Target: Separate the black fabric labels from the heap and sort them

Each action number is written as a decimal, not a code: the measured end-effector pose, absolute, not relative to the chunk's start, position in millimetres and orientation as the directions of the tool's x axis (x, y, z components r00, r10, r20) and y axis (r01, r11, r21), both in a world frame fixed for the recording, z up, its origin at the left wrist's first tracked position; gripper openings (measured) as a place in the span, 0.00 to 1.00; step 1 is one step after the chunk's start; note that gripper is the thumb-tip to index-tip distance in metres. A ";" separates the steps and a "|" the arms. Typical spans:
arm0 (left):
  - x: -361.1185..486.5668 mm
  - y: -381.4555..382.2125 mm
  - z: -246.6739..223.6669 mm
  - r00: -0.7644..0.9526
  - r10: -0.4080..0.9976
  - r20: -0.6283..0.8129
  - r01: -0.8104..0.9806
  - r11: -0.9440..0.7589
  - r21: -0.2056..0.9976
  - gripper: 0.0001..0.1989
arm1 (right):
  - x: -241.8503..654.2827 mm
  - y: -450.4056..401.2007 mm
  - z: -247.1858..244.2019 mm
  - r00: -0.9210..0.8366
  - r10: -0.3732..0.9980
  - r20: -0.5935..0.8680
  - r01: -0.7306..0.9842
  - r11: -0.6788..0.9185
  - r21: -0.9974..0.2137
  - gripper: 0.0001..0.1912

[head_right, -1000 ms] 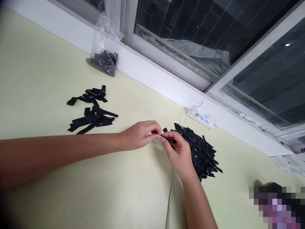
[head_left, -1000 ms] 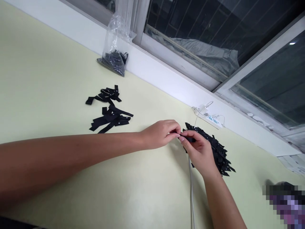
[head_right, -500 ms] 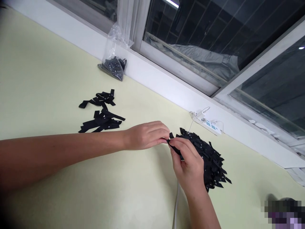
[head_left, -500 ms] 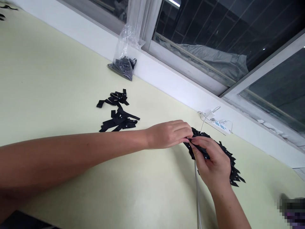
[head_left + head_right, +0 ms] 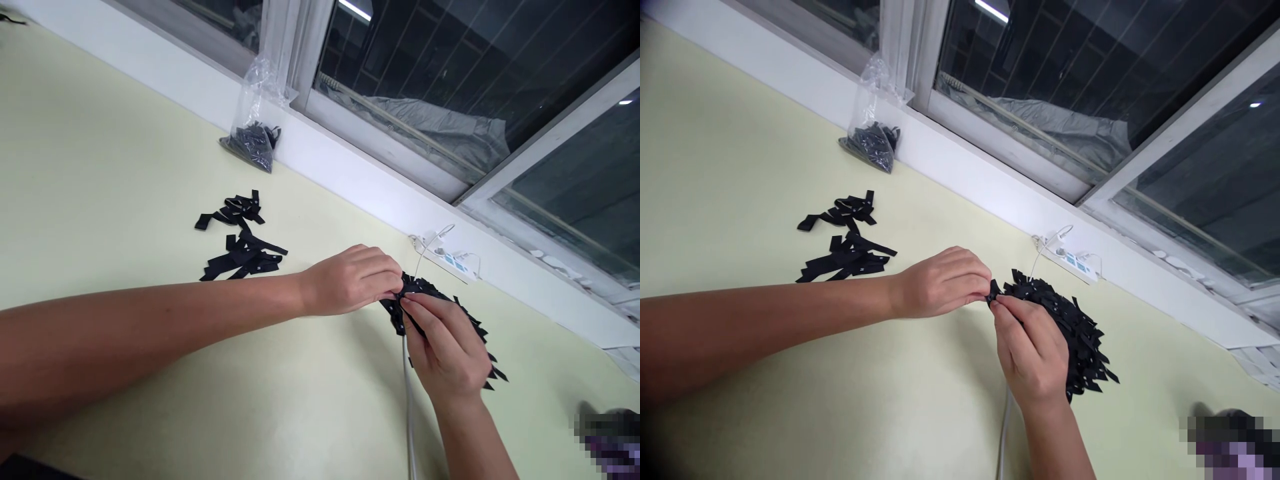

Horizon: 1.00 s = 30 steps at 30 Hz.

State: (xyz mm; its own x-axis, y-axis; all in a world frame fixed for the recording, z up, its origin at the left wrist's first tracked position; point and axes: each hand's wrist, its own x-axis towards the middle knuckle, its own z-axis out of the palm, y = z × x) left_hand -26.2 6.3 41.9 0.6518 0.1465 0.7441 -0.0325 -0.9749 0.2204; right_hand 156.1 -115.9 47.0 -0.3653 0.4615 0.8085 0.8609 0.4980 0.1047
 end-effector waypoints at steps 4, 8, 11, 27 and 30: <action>-26.1 6.7 41.8 0.649 0.117 0.751 -0.031 -0.983 0.180 0.11 | 157.3 -115.3 44.1 -0.354 0.469 0.809 0.863 0.498 0.089 0.25; -24.4 6.8 41.1 0.661 0.118 0.741 -0.042 -0.980 0.194 0.10 | 155.8 -114.5 42.9 -0.319 0.499 0.806 0.870 0.491 0.040 0.23; -22.1 7.1 39.3 0.659 0.130 0.741 -0.052 -0.975 0.217 0.10 | 151.2 -113.5 44.2 -0.253 0.524 0.813 0.869 0.493 -0.048 0.20; -10.2 -8.3 27.1 0.739 0.598 0.309 -0.039 -0.421 0.906 0.08 | 183.0 -108.5 52.7 0.312 0.880 0.359 0.537 0.148 -0.831 0.15; -9.3 -6.2 24.3 0.714 0.647 0.268 0.021 -0.402 0.915 0.08 | 224.7 -108.5 54.3 0.467 0.830 0.303 0.625 -0.069 -0.777 0.17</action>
